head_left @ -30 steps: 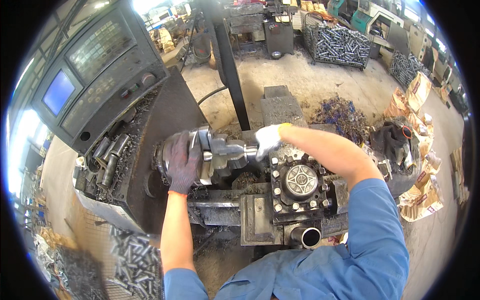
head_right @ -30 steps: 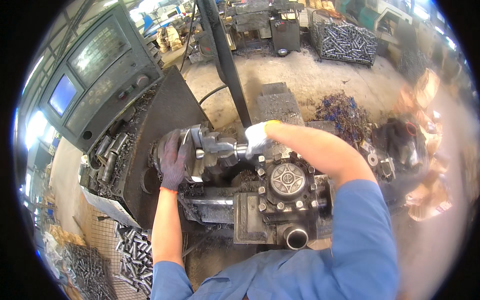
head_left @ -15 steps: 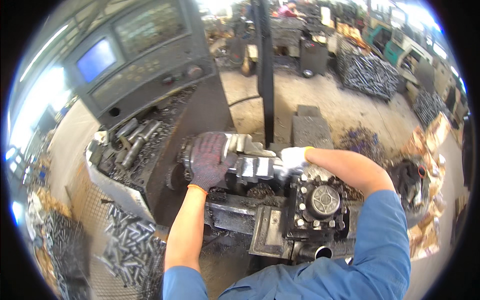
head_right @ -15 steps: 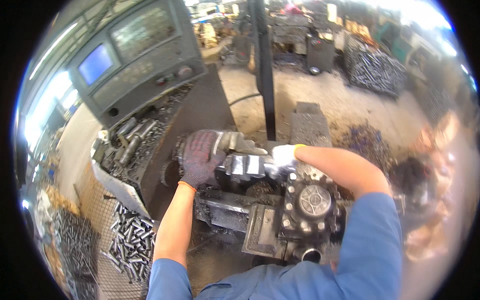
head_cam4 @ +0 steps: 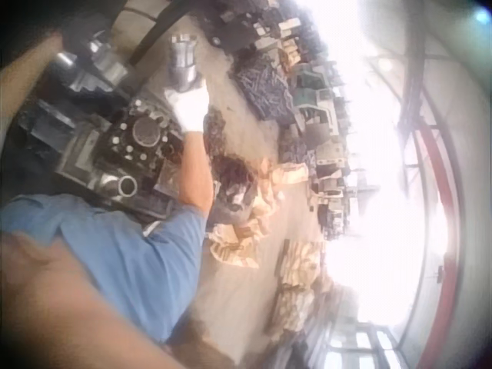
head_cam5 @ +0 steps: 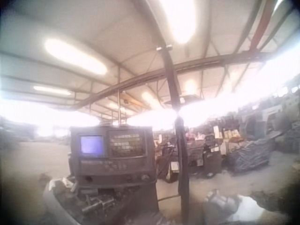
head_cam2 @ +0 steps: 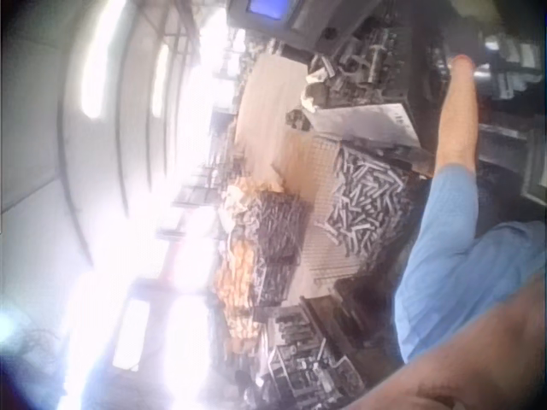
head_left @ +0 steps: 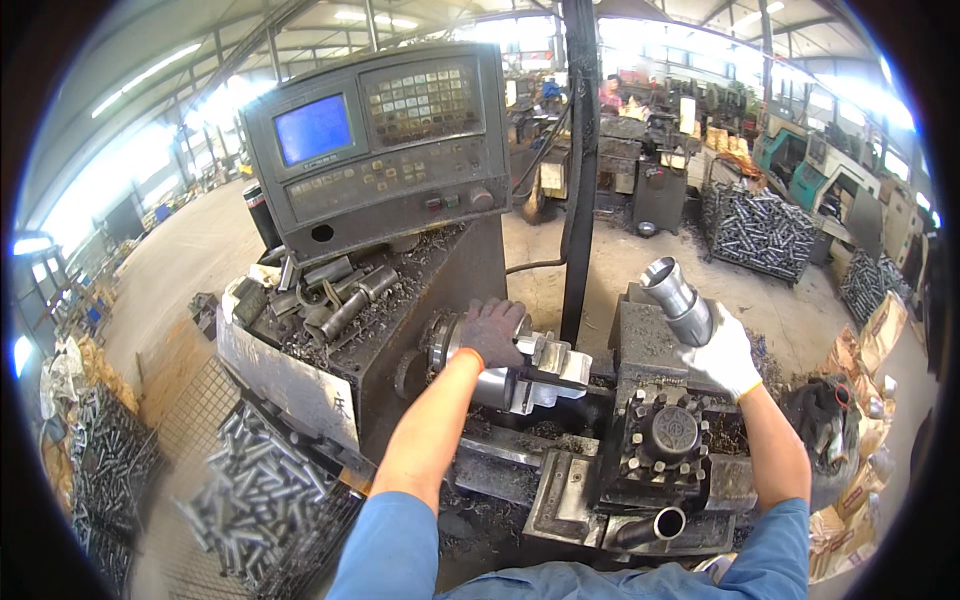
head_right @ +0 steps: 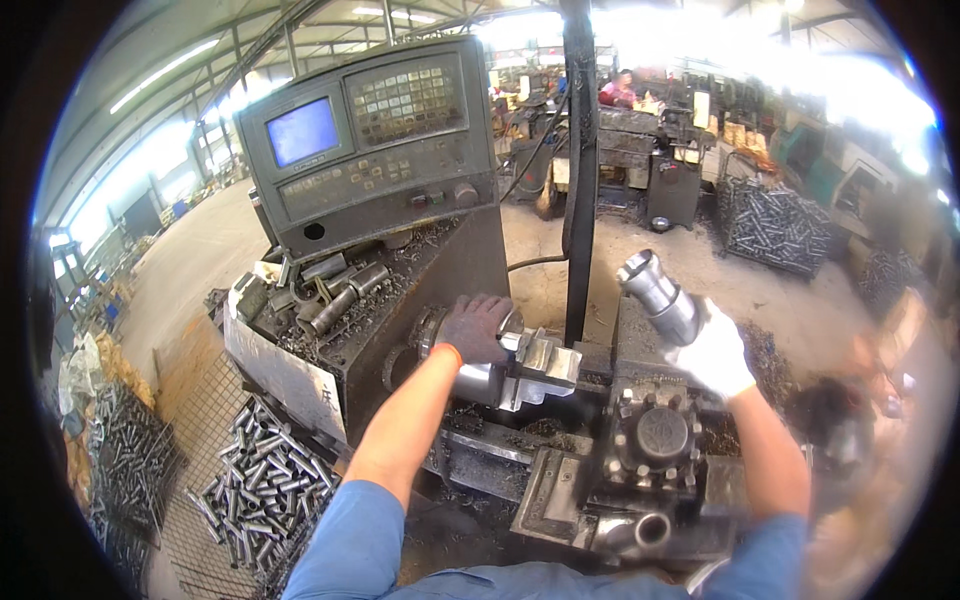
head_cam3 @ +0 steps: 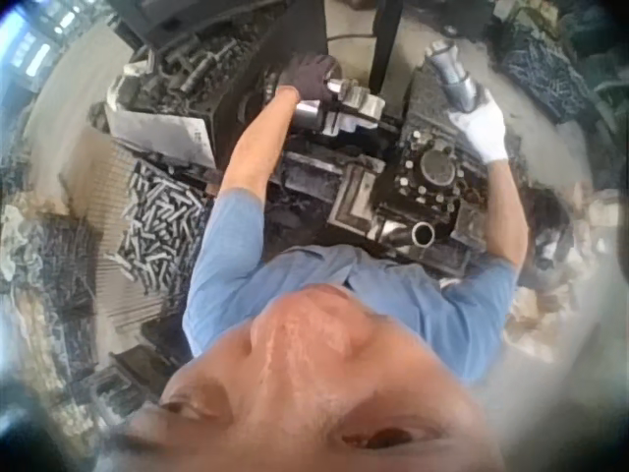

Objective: The person repeatedly picks up hollow metal cylinders from a wire basket, inserts them into a lathe chuck, and removes them after a brief machine cycle. The person then places the processed cylinders back into the basket. This cycle is repeated continuously throughout the clip.

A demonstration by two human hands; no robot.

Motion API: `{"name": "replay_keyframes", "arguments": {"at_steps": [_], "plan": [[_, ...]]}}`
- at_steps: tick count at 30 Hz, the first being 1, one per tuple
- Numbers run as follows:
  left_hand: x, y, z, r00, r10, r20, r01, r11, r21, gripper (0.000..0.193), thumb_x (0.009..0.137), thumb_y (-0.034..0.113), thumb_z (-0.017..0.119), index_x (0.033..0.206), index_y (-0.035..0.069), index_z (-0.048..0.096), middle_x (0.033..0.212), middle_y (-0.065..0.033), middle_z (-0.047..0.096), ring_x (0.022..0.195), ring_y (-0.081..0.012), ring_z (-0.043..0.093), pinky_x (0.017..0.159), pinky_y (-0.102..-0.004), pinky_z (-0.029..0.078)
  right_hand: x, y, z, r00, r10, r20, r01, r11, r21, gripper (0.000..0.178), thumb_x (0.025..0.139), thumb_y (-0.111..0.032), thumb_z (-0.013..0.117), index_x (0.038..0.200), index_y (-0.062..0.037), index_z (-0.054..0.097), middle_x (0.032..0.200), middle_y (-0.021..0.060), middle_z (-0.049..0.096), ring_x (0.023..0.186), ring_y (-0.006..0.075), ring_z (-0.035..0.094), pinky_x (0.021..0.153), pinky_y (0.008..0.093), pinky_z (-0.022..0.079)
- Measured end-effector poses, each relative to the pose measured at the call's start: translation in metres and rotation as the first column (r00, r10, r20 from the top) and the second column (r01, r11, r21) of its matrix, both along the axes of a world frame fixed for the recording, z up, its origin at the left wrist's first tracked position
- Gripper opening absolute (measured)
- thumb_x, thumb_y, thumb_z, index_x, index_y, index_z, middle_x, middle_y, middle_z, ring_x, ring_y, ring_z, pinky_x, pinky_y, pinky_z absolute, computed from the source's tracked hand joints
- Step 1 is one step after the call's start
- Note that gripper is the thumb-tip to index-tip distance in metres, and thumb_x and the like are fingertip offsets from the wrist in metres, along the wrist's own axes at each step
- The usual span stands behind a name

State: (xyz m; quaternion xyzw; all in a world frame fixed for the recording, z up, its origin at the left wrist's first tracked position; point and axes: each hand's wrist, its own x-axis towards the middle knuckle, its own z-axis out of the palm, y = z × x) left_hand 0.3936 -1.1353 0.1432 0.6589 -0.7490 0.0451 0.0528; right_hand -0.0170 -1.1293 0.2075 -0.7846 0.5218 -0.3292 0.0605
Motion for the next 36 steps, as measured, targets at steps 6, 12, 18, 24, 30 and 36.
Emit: {"name": "replay_keyframes", "arguments": {"at_steps": [6, 12, 18, 24, 30, 36], "plan": [[-0.071, 0.141, -0.044, -0.051, -0.392, -0.919, 0.495, 0.789, -0.364, 0.101, 0.097, 0.045, 0.076, 0.171, 0.006, 0.019, 0.169, -0.0172, 0.038, 0.157, -0.0325, 0.035, 0.131, -0.0467, 0.025, 0.077, 0.16, -0.029, 0.789, -0.025, 0.614, -0.491, 0.576, 0.654, 0.066, 0.071, -0.02, 0.095, 0.127, 0.0032, 0.069, 0.105, 0.014, 0.078, 0.087, 0.0237, 0.076, 0.08, 0.0392, 0.064], [-0.098, 0.227, -0.134, -0.663, 0.594, -0.455, 0.519, 0.803, 0.292, 0.056, 0.104, 0.043, 0.066, 0.141, 0.001, 0.056, 0.131, -0.0173, 0.066, 0.121, -0.0313, 0.065, 0.11, -0.0454, 0.052, 0.106, 0.239, -0.183, 0.36, -0.671, 0.648, -0.806, 0.126, 0.579, 0.054, 0.095, -0.027, 0.081, 0.138, -0.0013, 0.062, 0.113, 0.0124, 0.074, 0.101, 0.0224, 0.072, 0.09, 0.0418, 0.06], [-0.13, 0.236, -0.185, -0.553, 0.488, -0.675, 0.297, 0.873, 0.387, 0.056, 0.094, 0.015, 0.083, 0.142, 0.004, 0.056, 0.13, -0.011, 0.065, 0.116, -0.0246, 0.065, 0.103, -0.0429, 0.055, 0.103, 0.267, -0.254, 0.995, -0.094, 0.021, 0.02, 0.42, 0.907, 0.055, 0.086, -0.046, 0.081, 0.109, 0.0027, 0.076, 0.087, 0.0312, 0.07, 0.081, 0.0403, 0.073, 0.08, 0.0451, 0.058], [-0.095, 0.258, -0.192, -0.68, 0.637, -0.363, 0.486, 0.762, 0.428, 0.07, 0.103, 0.069, 0.055, 0.136, 0.008, 0.063, 0.139, -0.0154, 0.066, 0.127, -0.0354, 0.063, 0.104, -0.0577, 0.053, -0.032, 0.339, -0.233, 0.955, -0.083, 0.286, -0.221, 0.445, 0.868, 0.055, 0.077, -0.049, 0.085, 0.098, 0.0015, 0.075, 0.078, 0.0134, 0.073, 0.07, 0.0236, 0.067, 0.067, 0.0446, 0.055], [-0.079, 0.257, -0.183, -0.645, 0.705, -0.295, 0.576, 0.702, 0.418, 0.066, 0.106, 0.063, 0.054, 0.13, 0.002, 0.067, 0.117, -0.0173, 0.074, 0.108, -0.0336, 0.071, 0.094, -0.0509, 0.058, -0.222, 0.454, -0.27, 0.692, -0.711, -0.122, 0.078, -0.094, 0.992, 0.03, 0.086, -0.026, 0.084, 0.104, -0.0018, 0.079, 0.078, 0.0049, 0.076, 0.064, 0.0163, 0.07, 0.053, 0.0276, 0.055], [-0.108, 0.254, -0.153, -0.467, 0.775, -0.426, 0.662, 0.626, 0.413, 0.065, 0.11, 0.059, 0.047, 0.142, 0.005, 0.061, 0.12, -0.0189, 0.072, 0.102, -0.0335, 0.073, 0.088, -0.0503, 0.061, -0.243, 0.371, -0.275, 0.548, -0.758, -0.354, 0.772, 0.296, 0.562, 0.06, 0.083, -0.04, 0.082, 0.131, -0.0042, 0.072, 0.112, 0.0212, 0.077, 0.105, 0.039, 0.073, 0.098, 0.0461, 0.056]]}}
